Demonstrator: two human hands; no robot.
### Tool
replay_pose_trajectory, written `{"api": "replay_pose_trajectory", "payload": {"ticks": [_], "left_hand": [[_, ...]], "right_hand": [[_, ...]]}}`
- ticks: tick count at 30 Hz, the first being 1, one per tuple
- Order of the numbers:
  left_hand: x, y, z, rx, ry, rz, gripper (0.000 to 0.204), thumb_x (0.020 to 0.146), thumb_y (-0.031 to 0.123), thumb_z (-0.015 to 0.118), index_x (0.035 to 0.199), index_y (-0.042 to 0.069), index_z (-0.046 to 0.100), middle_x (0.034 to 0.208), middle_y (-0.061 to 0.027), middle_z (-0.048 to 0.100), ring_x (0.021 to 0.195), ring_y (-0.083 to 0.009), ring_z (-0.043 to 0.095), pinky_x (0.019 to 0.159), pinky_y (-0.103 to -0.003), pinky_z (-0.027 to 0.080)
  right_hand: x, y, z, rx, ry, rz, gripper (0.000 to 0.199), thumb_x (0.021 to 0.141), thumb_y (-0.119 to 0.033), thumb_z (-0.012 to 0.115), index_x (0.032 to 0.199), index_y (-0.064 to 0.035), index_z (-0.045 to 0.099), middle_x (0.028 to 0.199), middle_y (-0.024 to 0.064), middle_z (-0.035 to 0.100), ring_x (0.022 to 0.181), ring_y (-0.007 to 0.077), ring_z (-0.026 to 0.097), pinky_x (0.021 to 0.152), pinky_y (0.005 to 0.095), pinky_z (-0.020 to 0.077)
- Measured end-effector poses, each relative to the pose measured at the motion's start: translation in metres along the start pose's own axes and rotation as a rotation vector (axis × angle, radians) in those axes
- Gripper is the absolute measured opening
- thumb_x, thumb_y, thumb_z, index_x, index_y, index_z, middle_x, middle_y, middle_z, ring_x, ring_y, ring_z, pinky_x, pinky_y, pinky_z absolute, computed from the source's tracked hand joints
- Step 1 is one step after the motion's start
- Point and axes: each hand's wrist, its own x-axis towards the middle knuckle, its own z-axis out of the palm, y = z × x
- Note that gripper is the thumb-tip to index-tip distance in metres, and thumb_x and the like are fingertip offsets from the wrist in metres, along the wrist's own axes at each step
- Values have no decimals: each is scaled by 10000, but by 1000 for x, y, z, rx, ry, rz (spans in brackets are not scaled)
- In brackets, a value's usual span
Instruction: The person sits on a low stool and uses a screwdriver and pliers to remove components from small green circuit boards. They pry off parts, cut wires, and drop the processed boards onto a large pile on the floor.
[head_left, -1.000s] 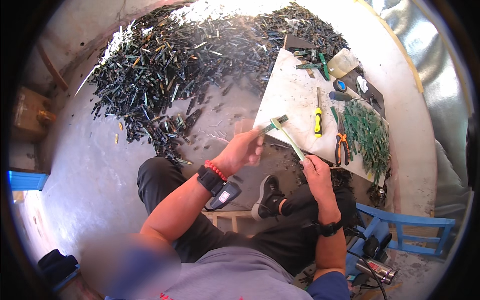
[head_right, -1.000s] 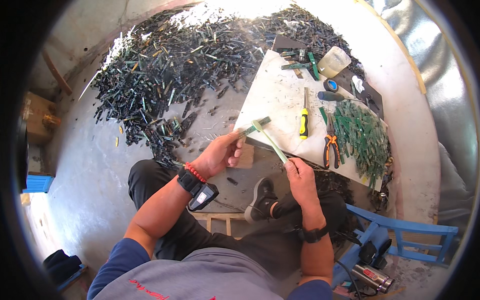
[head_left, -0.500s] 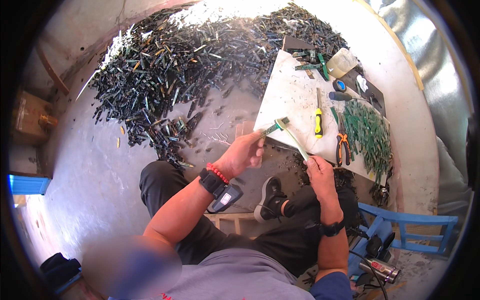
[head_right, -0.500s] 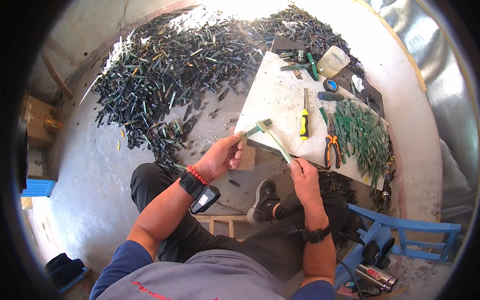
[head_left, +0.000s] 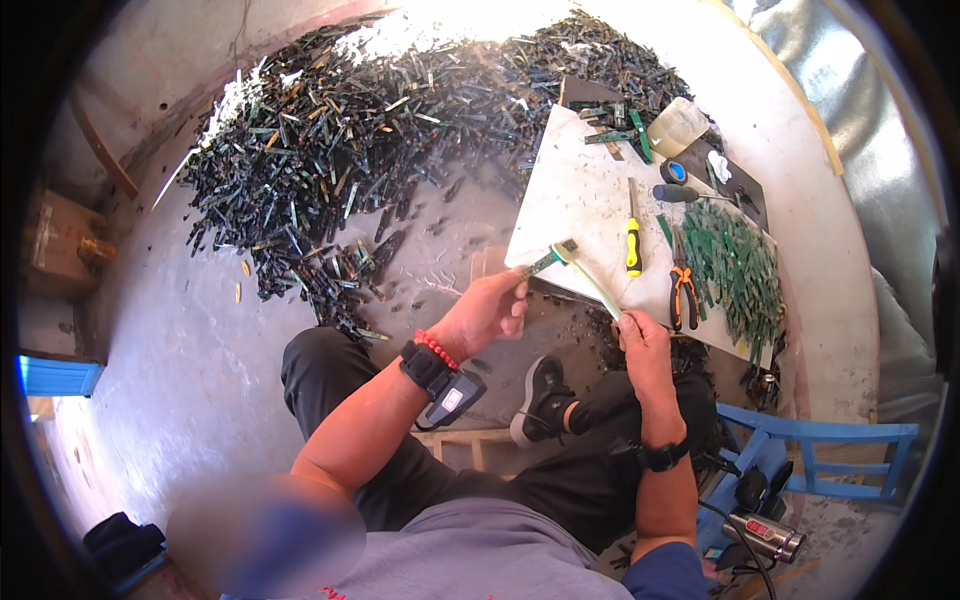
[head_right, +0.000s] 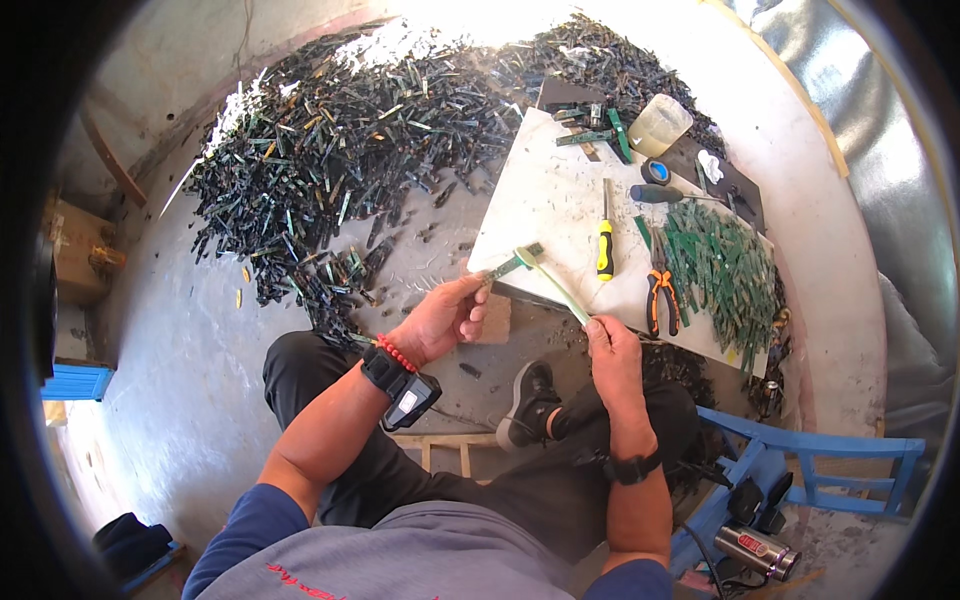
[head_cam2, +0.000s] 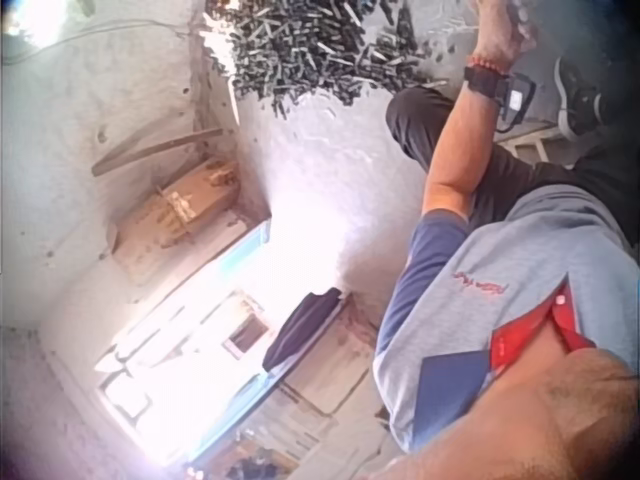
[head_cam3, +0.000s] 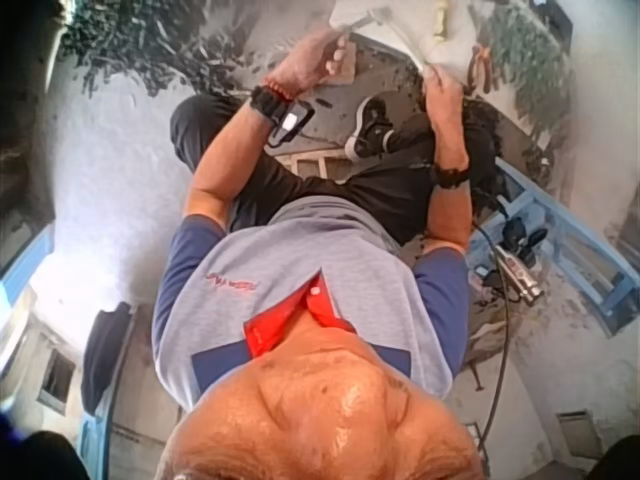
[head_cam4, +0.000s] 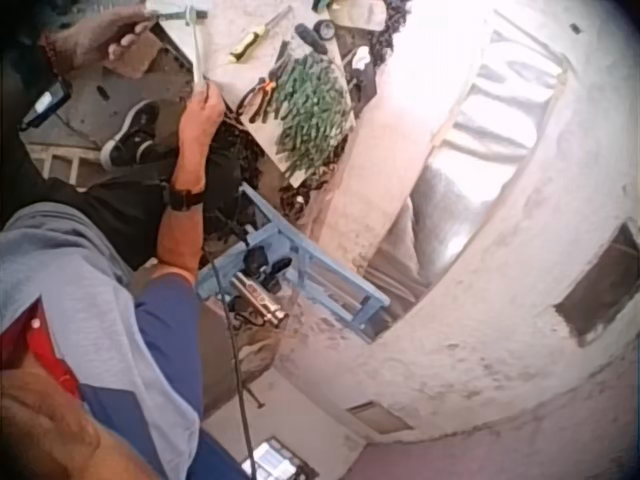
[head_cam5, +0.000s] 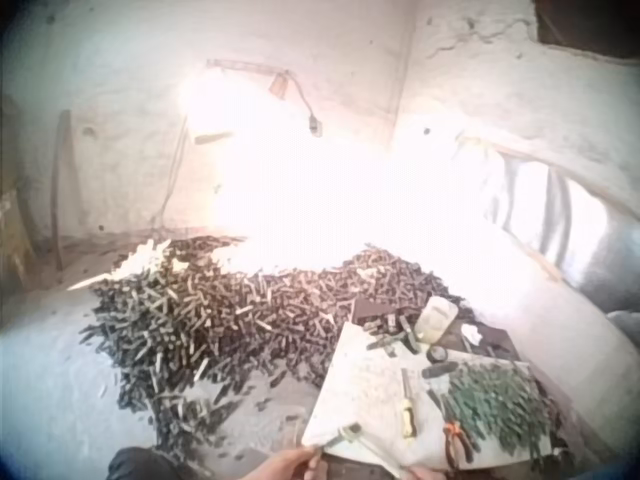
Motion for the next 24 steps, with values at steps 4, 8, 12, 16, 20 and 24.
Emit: {"api": "replay_pose_trajectory", "payload": {"ticks": [4, 8, 12, 16, 20, 24], "left_hand": [[0, 1, 1, 61, 2, 17, 311, 981, 357, 444, 790, 112, 466, 636, 13, 455, 490, -79, 356, 447, -210, 308], [-1, -3, -1, 198, 32, 72, 329, 986, 353, 437, 780, 98, 464, 625, -5, 461, 494, -85, 380, 440, -217, 320], [-1, -5, -3, 237, 72, 123, 335, 992, 342, 425, 779, 87, 466, 624, -14, 463, 490, -90, 386, 434, -221, 330], [-2, -5, -4, 244, 70, 143, 331, 991, 335, 431, 782, 83, 474, 629, -15, 471, 494, -93, 397, 432, -217, 340], [0, -6, -4, 259, 79, 169, 330, 990, 329, 438, 777, 80, 481, 629, -17, 478, 496, -96, 409, 429, -218, 347], [-1, -7, -3, 272, 92, 188, 337, 990, 328, 437, 771, 77, 484, 624, -19, 480, 497, -96, 419, 424, -220, 348]], "right_hand": [[-2, -3, -3, 43, 5, 8, 232, 947, -185, 520, 916, 21, 623, 624, -29, 462, 555, 55, 396, 492, 230, 329], [-4, -9, -6, 162, -8, 106, 237, 952, -184, 514, 915, 26, 617, 615, -42, 432, 543, 49, 368, 480, 224, 302], [-7, -16, -8, 243, 1, 144, 238, 954, -176, 513, 905, 36, 611, 617, -46, 421, 539, 51, 356, 477, 224, 292], [-10, -12, -2, 158, -81, 66, 224, 945, -178, 528, 907, 28, 609, 617, -37, 437, 548, 50, 371, 484, 227, 305], [-15, -10, 4, 33, -174, -37, 218, 935, -186, 539, 906, 18, 610, 621, -27, 457, 566, 56, 393, 503, 236, 330], [-8, -8, -3, 66, -9, -33, 242, 953, -207, 515, 899, 9, 610, 609, -52, 413, 527, 28, 338, 464, 206, 268]]}}
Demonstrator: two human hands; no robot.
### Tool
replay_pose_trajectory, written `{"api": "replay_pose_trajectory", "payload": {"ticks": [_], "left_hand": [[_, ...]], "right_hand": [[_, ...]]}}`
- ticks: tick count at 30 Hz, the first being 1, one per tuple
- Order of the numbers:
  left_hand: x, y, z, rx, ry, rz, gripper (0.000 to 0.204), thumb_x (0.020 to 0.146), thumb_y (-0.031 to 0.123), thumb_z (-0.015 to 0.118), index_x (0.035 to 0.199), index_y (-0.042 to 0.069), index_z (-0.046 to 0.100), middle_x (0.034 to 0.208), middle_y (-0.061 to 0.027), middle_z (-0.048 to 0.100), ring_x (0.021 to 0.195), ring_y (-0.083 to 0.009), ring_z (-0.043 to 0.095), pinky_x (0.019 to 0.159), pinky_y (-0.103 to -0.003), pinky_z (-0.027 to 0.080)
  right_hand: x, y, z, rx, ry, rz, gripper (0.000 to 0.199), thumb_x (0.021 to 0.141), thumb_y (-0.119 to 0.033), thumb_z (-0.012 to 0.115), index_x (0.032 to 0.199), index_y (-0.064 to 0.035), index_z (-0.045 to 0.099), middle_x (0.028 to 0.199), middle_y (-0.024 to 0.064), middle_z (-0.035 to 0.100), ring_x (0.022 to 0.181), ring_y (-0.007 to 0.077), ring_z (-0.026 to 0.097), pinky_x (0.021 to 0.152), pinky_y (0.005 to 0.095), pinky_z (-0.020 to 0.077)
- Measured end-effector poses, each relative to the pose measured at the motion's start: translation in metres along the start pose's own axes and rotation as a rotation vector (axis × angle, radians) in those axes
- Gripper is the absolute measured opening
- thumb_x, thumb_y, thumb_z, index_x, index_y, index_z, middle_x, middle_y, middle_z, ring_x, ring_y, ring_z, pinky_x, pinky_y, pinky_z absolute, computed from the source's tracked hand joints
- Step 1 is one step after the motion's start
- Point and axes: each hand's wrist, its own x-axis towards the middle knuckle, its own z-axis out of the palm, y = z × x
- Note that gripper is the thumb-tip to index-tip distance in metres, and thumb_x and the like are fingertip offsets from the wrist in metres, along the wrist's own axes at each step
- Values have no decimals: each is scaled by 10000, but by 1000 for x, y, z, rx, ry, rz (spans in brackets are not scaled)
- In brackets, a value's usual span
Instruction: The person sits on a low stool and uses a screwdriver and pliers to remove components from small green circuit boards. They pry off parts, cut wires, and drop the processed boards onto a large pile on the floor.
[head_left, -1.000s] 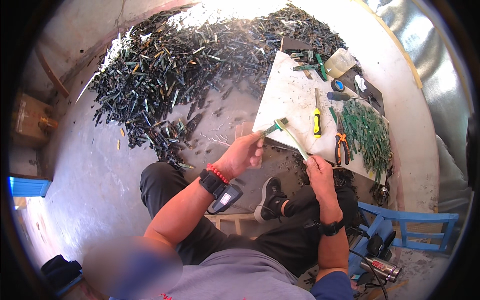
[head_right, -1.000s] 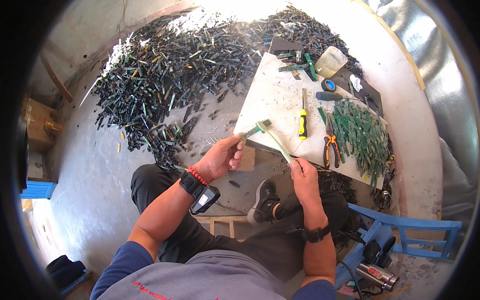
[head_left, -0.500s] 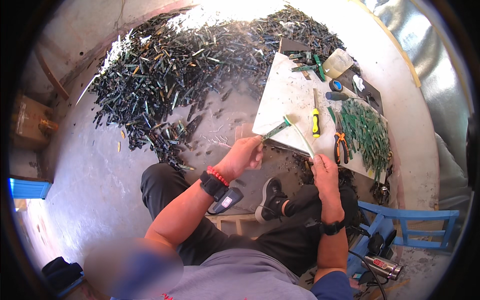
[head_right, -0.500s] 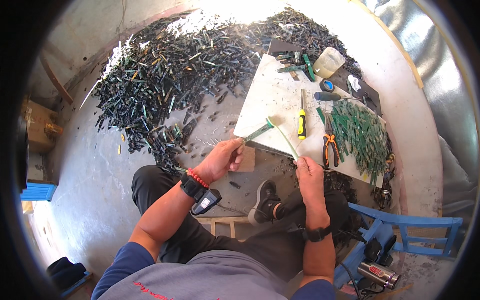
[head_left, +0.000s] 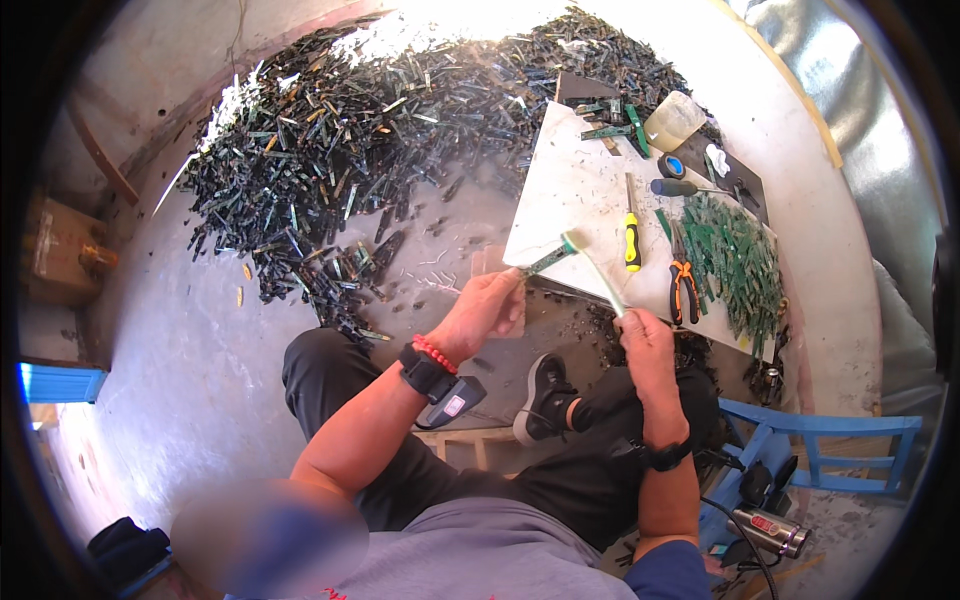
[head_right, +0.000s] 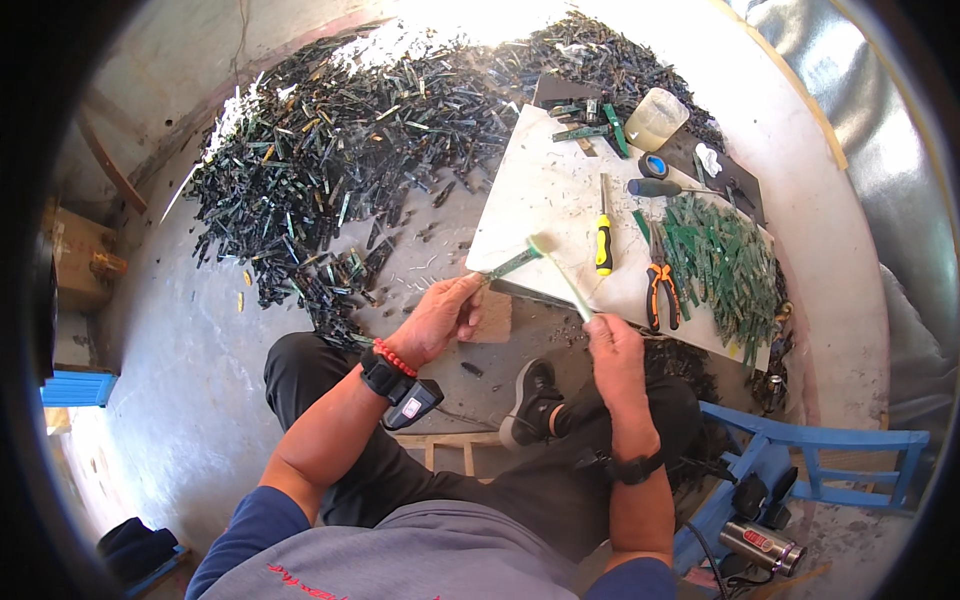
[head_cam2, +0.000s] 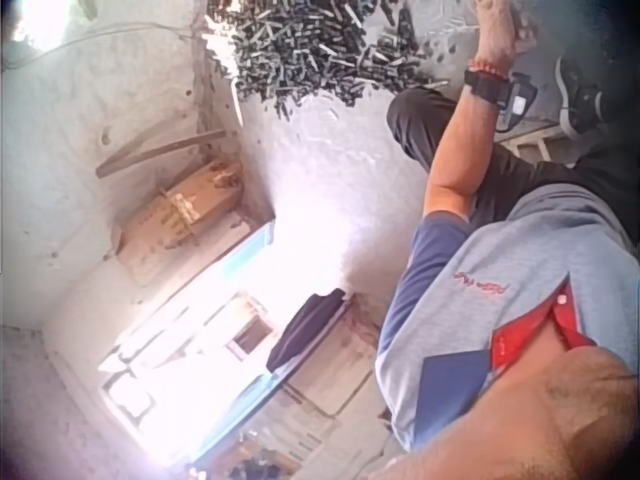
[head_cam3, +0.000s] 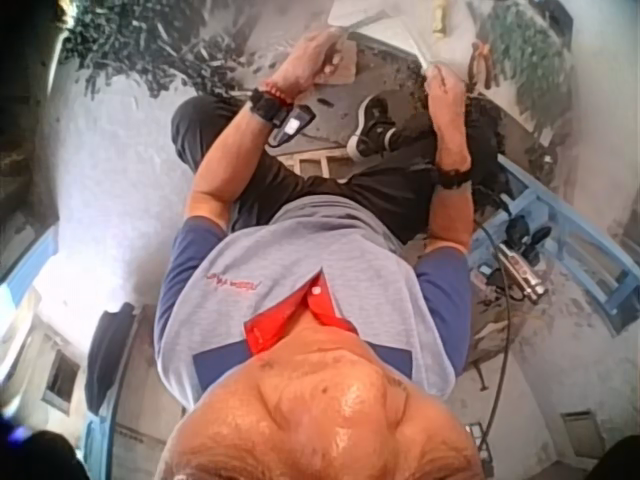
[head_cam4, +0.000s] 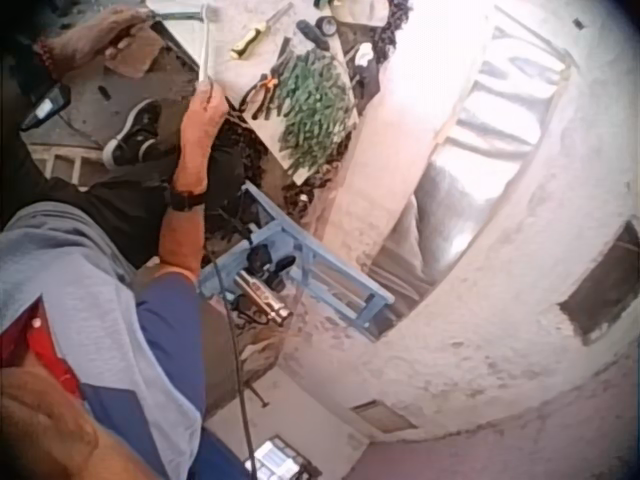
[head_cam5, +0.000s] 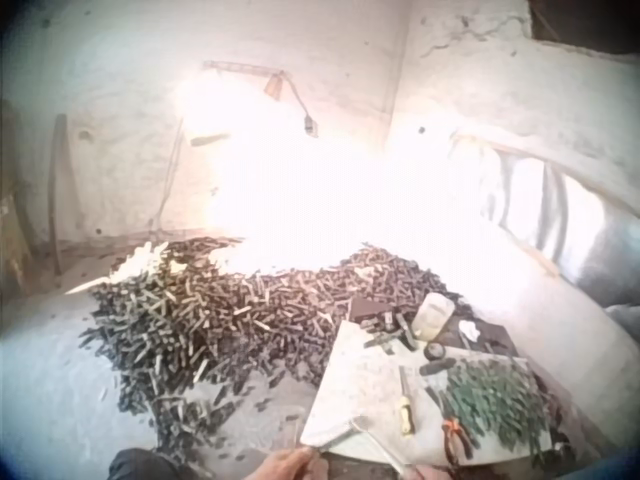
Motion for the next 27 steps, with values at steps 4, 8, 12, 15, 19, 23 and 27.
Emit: {"api": "replay_pose_trajectory", "payload": {"ticks": [4, 8, 12, 15, 19, 23, 27], "left_hand": [[-1, 2, -2, 33, -16, 0, 337, 988, 330, 438, 772, 76, 484, 623, -18, 480, 502, -99, 424, 428, -222, 351], [0, 1, -1, 34, -11, -10, 329, 986, 328, 441, 770, 82, 478, 625, -16, 479, 499, -102, 422, 435, -227, 350], [0, 3, -3, -51, -34, -97, 323, 986, 328, 440, 771, 89, 470, 625, -16, 478, 493, -105, 418, 436, -232, 345], [0, 8, -3, -100, -30, -56, 327, 988, 333, 432, 774, 89, 470, 620, -19, 475, 483, -108, 413, 431, -236, 347], [-1, 9, -3, -28, -15, -27, 331, 989, 333, 428, 778, 82, 479, 612, -25, 482, 466, -112, 417, 428, -232, 352], [-3, 5, -3, 19, -25, 8, 341, 986, 340, 437, 777, 75, 488, 611, -28, 492, 463, -110, 425, 425, -229, 359], [-1, 4, -5, 42, 16, 24, 343, 984, 342, 443, 775, 75, 491, 613, -25, 492, 473, -103, 431, 422, -229, 360]], "right_hand": [[-8, -13, -2, 99, -126, 101, 230, 951, -185, 519, 925, 26, 607, 622, -49, 423, 554, 32, 356, 489, 207, 290], [-1, 1, -3, 38, -60, 65, 226, 950, -178, 522, 921, 29, 608, 620, -44, 436, 558, 35, 363, 488, 213, 302], [-5, -11, -3, 225, -141, 236, 225, 955, -171, 511, 920, 23, 620, 604, -48, 418, 523, 25, 339, 454, 198, 256], [-1, -9, -7, 200, -31, 245, 218, 953, -170, 518, 925, 19, 623, 599, -56, 406, 505, 21, 323, 442, 192, 231], [-7, -9, -6, 139, -67, 105, 242, 952, -186, 524, 950, 35, 624, 615, -35, 449, 543, 37, 368, 475, 212, 294], [3, 6, -12, -112, 179, -19, 263, 939, -200, 537, 935, 52, 611, 653, 28, 520, 588, 88, 432, 528, 268, 378], [2, 11, -3, -157, 54, -114, 267, 942, -202, 530, 929, 52, 608, 632, 13, 493, 572, 81, 417, 513, 271, 364]]}}
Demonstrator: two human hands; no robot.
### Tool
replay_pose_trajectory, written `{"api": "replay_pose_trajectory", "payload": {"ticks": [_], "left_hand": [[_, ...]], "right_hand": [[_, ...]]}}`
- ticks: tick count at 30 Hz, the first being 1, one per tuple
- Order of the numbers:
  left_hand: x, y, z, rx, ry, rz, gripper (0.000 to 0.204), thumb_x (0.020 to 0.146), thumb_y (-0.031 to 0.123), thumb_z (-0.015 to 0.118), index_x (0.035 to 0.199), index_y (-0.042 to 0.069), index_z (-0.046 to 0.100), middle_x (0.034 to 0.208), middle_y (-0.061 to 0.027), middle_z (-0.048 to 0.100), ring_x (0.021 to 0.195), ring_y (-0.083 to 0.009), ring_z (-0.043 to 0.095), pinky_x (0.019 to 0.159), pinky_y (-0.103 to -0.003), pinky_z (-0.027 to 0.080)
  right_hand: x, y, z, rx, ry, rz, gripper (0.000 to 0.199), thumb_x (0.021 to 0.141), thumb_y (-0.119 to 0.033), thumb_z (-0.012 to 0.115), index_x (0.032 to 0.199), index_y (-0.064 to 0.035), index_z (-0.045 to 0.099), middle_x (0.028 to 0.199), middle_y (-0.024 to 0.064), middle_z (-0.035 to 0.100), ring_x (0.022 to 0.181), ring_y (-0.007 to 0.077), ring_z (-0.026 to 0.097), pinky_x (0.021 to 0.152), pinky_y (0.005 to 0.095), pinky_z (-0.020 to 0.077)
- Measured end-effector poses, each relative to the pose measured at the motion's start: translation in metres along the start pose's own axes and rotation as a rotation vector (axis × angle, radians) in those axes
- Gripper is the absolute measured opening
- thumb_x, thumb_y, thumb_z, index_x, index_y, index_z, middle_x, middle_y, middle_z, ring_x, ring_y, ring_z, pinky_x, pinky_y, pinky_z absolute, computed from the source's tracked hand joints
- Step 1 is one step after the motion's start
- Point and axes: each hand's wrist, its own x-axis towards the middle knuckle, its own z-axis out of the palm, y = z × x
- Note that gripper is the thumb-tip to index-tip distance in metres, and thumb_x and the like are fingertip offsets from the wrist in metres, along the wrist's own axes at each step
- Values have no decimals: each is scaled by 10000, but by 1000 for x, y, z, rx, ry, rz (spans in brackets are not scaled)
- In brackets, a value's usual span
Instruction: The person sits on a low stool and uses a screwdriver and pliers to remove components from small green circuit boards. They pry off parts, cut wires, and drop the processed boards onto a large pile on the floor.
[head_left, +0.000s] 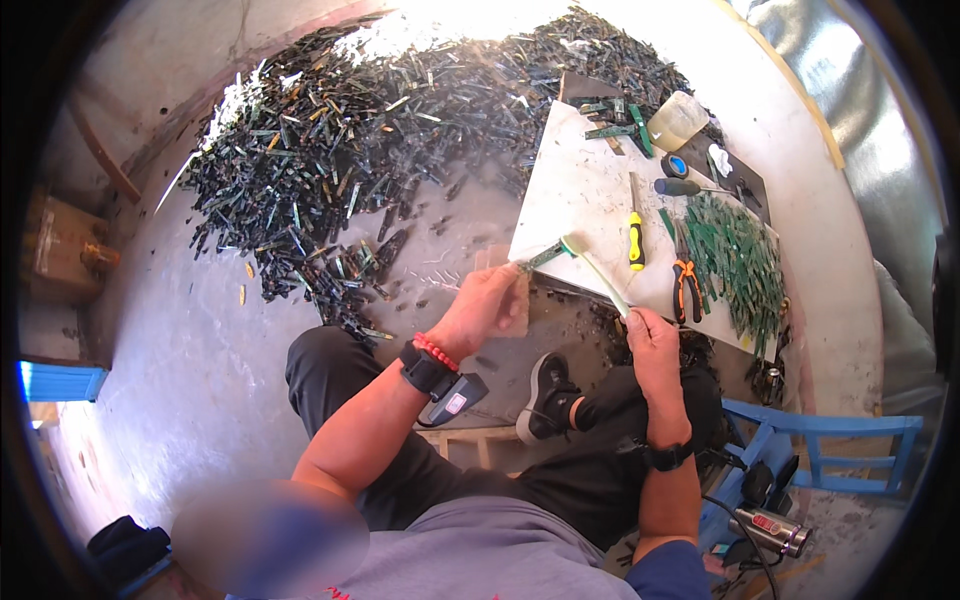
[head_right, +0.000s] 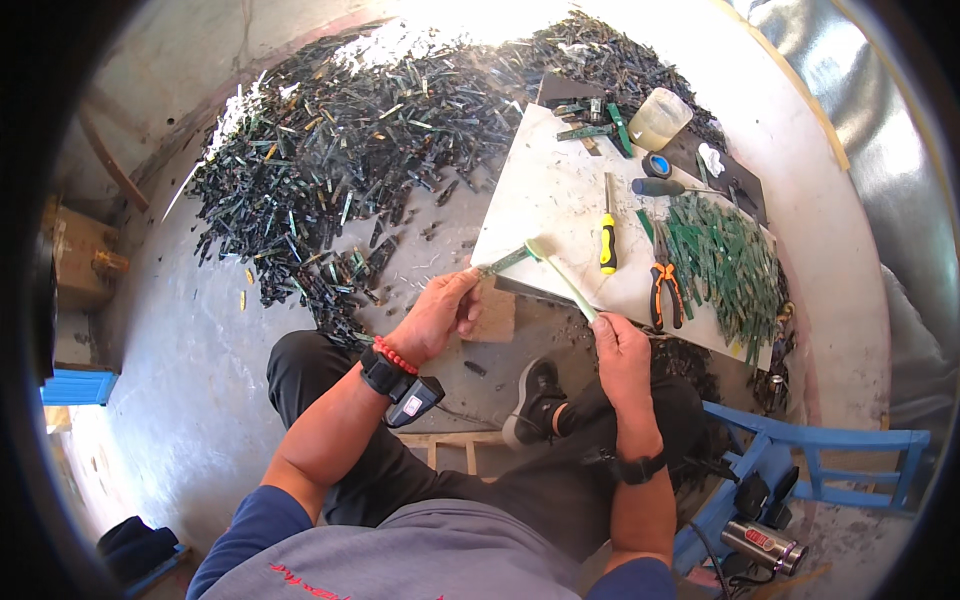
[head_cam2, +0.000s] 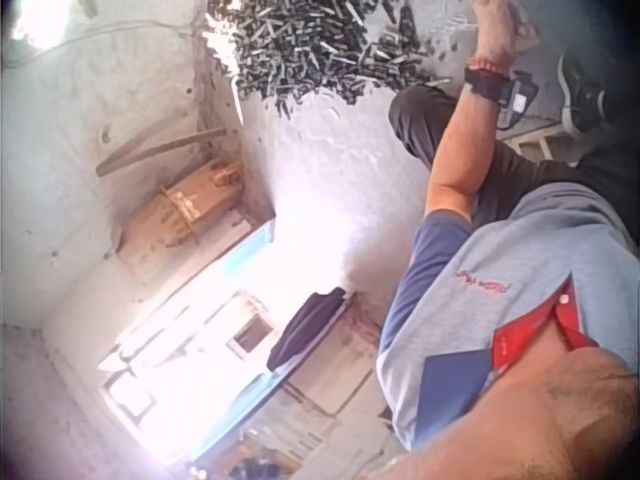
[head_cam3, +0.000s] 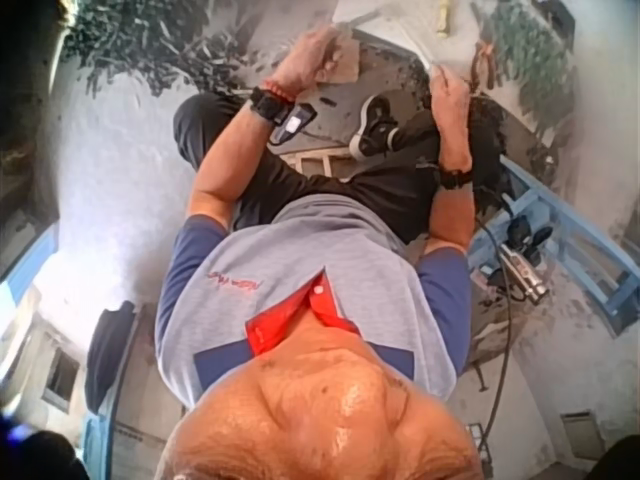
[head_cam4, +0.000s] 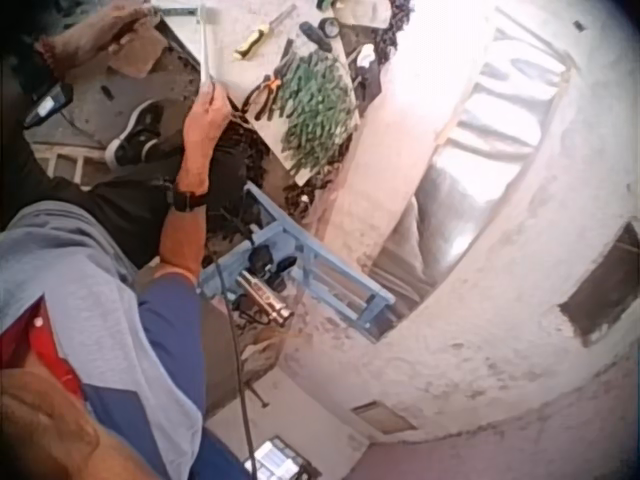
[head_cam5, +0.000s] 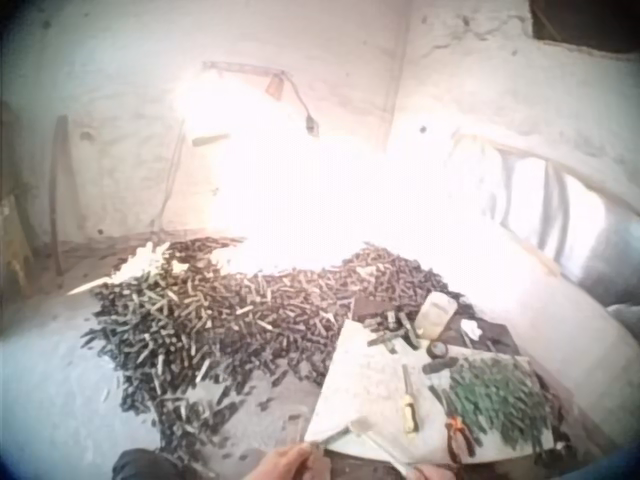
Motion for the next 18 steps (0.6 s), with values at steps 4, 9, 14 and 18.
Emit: {"api": "replay_pose_trajectory", "payload": {"ticks": [4, 9, 14, 18], "left_hand": [[1, -3, -1, -13, 13, -6, 328, 983, 334, 444, 777, 83, 492, 613, -22, 489, 478, -97, 422, 425, -228, 357], [2, -1, 0, -47, -7, -74, 332, 984, 360, 420, 785, 99, 467, 631, -10, 470, 496, -97, 392, 452, -231, 349], [-1, 11, 3, -307, -75, -232, 318, 977, 387, 378, 792, 133, 428, 653, 13, 433, 517, -98, 358, 483, -233, 334], [1, 7, -3, -356, -65, -250, 302, 973, 378, 375, 788, 143, 421, 650, 20, 425, 518, -99, 356, 489, -237, 329]], "right_hand": [[1, -14, -11, 167, 8, 136, 247, 940, -189, 532, 918, 41, 620, 616, -7, 466, 565, 63, 403, 501, 246, 339], [0, -2, 0, 164, -81, 113, 244, 950, -193, 519, 911, 25, 623, 599, -47, 424, 523, 40, 351, 462, 219, 281], [-3, -18, -6, 261, -217, 302, 236, 948, -170, 514, 890, 36, 615, 600, -28, 434, 538, 50, 365, 477, 219, 289], [-5, -22, -4, 309, -283, 295, 239, 951, -174, 514, 898, 36, 614, 596, -30, 423, 536, 50, 358, 475, 217, 283]]}}
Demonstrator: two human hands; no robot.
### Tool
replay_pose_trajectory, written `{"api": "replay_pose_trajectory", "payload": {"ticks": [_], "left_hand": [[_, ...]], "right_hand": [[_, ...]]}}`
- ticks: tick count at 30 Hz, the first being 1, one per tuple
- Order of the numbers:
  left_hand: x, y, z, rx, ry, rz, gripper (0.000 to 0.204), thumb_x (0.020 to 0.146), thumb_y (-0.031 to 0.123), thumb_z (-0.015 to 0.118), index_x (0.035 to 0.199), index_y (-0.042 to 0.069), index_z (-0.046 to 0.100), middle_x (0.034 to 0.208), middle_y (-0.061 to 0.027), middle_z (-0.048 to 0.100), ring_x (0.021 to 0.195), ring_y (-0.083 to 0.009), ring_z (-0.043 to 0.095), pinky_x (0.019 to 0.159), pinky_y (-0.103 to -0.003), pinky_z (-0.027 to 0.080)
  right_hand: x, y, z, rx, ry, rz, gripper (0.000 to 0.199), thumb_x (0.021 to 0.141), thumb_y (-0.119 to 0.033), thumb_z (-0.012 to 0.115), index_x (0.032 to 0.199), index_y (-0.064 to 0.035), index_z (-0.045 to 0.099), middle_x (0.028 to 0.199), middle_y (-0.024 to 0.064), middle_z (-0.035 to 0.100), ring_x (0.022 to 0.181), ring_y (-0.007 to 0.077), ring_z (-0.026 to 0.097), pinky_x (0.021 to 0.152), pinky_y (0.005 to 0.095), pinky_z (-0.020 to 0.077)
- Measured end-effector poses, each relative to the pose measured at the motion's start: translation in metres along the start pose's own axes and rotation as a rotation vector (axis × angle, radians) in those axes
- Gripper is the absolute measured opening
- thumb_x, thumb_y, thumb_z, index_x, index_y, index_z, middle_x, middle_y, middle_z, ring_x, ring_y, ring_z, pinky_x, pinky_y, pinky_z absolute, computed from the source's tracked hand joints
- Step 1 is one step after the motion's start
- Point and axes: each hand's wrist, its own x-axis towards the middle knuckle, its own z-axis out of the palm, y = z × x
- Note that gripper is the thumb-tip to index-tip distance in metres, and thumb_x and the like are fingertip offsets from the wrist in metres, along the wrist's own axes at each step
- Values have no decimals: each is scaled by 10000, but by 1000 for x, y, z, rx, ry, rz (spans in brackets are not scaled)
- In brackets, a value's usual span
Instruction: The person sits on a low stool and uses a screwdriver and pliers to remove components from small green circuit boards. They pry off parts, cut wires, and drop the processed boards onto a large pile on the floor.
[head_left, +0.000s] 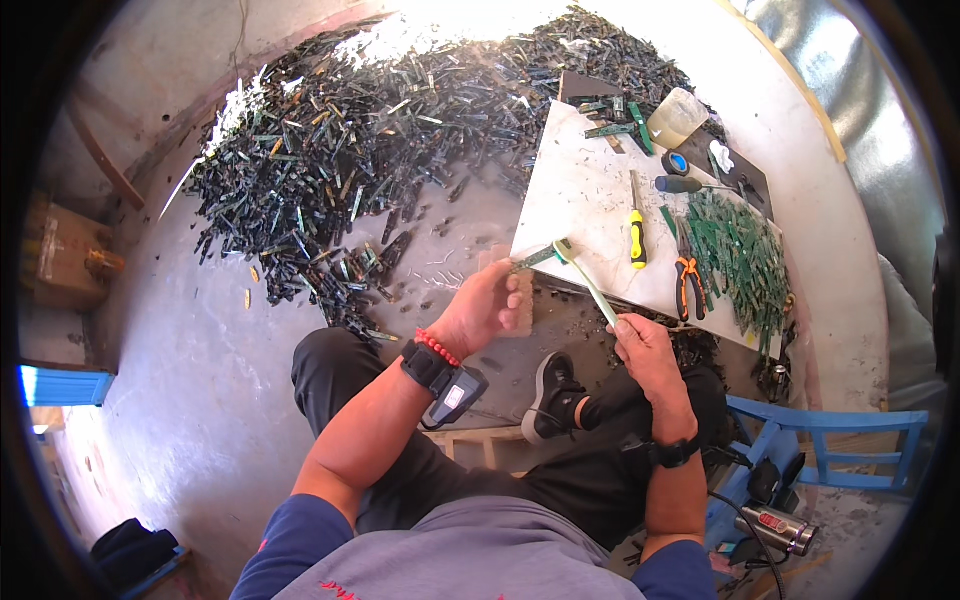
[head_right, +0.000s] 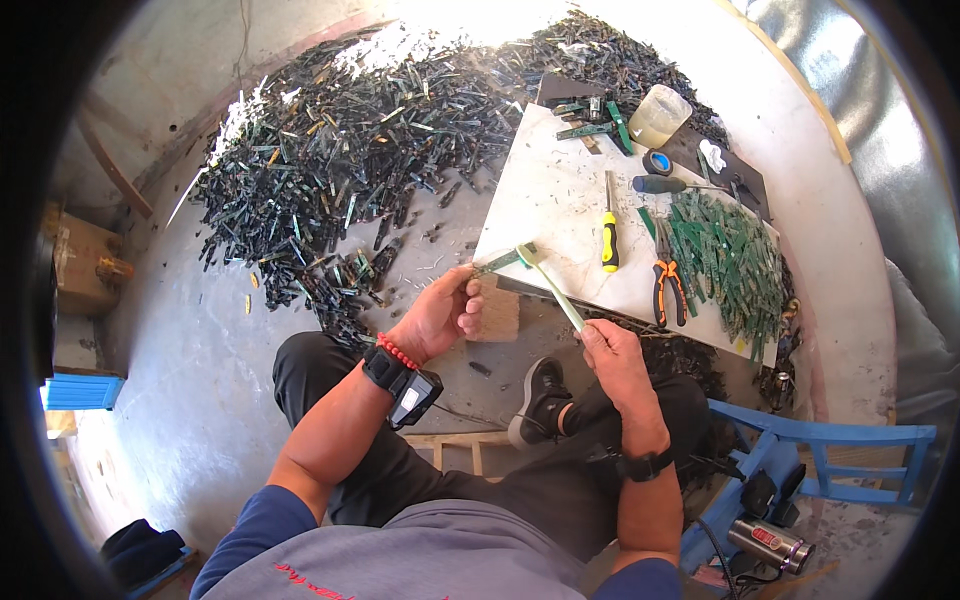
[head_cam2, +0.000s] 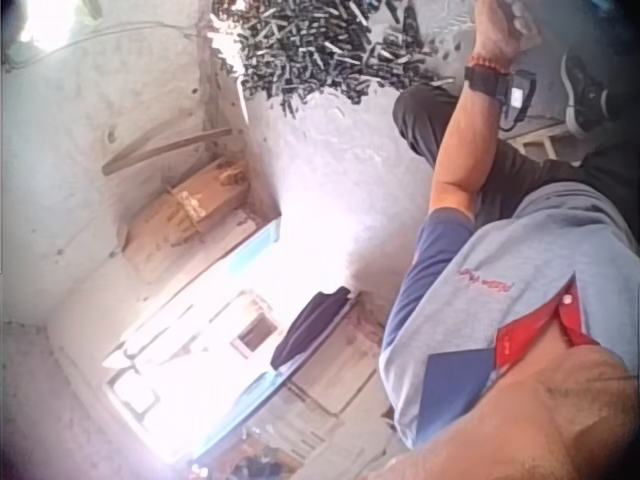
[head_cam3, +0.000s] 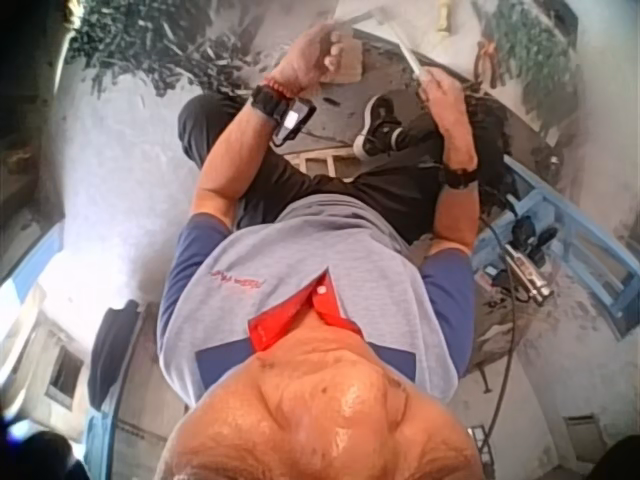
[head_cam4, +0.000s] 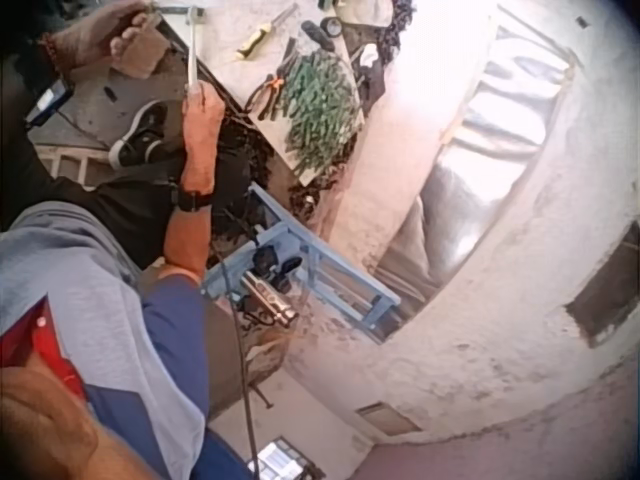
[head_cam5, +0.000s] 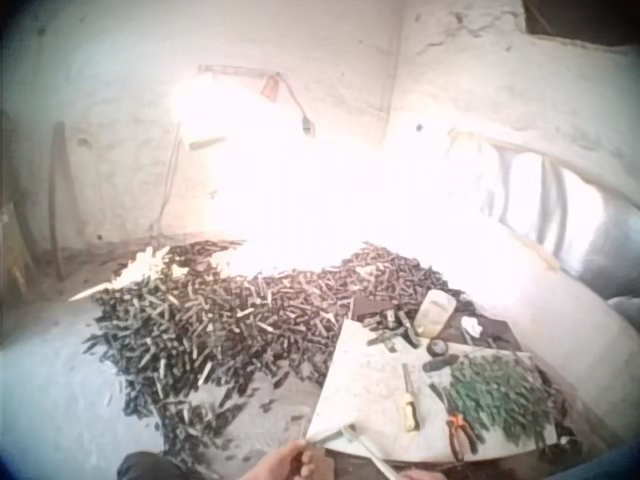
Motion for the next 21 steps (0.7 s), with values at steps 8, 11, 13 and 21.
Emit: {"api": "replay_pose_trajectory", "payload": {"ticks": [8, 11, 13, 21], "left_hand": [[2, -3, 1, 45, -44, 34, 290, 969, 364, 385, 783, 144, 416, 647, 27, 423, 522, -96, 355, 504, -237, 318], [0, -1, 3, 30, -14, 36, 286, 965, 360, 398, 782, 141, 414, 642, 27, 417, 519, -97, 351, 507, -240, 317], [-1, 0, 2, 14, -7, 47, 283, 963, 357, 406, 782, 139, 412, 639, 27, 412, 517, -97, 349, 507, -241, 315], [1, -1, 5, 54, 25, 88, 279, 959, 347, 422, 780, 133, 410, 631, 20, 405, 514, -100, 347, 505, -245, 306]], "right_hand": [[7, 8, -8, -80, 219, -67, 245, 951, -189, 524, 938, 31, 631, 604, -36, 444, 542, 43, 376, 477, 210, 292], [3, 4, -1, 41, 230, -74, 239, 947, -188, 530, 931, 28, 632, 608, -38, 449, 543, 45, 384, 479, 212, 297], [0, -1, -3, 10, 104, -67, 238, 946, -191, 532, 933, 25, 632, 609, -39, 449, 542, 46, 384, 479, 213, 299], [5, -1, -3, -83, 156, -138, 213, 945, -165, 522, 948, 15, 635, 602, -48, 445, 545, 48, 388, 482, 219, 313]]}}
